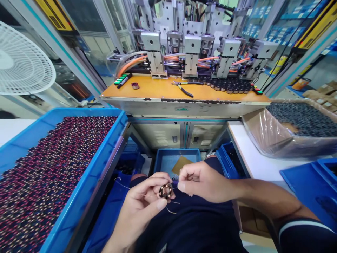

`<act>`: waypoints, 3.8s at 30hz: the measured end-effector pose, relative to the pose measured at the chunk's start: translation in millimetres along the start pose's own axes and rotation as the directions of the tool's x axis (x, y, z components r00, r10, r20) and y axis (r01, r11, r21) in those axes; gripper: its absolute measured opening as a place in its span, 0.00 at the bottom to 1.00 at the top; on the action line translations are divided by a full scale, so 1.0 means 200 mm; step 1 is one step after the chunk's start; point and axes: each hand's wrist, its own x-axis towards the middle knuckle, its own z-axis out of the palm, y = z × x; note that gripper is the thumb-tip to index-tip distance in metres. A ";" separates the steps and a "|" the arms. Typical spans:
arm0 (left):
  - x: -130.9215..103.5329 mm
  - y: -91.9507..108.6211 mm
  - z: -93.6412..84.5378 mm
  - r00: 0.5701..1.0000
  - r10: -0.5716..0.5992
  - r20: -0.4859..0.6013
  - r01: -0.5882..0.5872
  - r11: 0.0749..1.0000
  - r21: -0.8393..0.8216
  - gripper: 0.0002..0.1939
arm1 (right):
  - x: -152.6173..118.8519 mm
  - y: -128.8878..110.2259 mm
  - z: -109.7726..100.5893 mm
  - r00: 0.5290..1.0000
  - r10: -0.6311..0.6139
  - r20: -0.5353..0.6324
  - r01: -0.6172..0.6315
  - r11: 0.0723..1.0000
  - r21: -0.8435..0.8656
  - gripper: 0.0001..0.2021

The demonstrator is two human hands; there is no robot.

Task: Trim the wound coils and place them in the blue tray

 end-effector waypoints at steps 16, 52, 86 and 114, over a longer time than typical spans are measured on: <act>0.00 0.04 0.00 0.970 -0.188 0.153 0.180 0.982 0.062 0.12 | 0.03 -0.08 -0.14 0.989 -0.071 0.128 0.105 0.951 -0.289 0.11; -0.01 -0.02 0.00 0.989 0.010 0.148 -0.006 1.000 -0.029 0.17 | -0.05 -0.10 0.00 0.983 -0.150 0.105 0.177 0.927 -0.331 0.07; 0.00 -0.05 0.03 0.946 -0.161 0.282 0.234 0.940 -0.248 0.19 | 0.02 -0.05 -0.05 0.410 -0.744 0.528 0.774 -0.022 -0.633 0.08; -0.05 -0.01 0.04 0.985 0.136 0.106 -0.131 0.990 -0.051 0.13 | 0.01 0.13 0.11 0.476 -0.878 -0.047 0.563 0.345 -0.751 0.06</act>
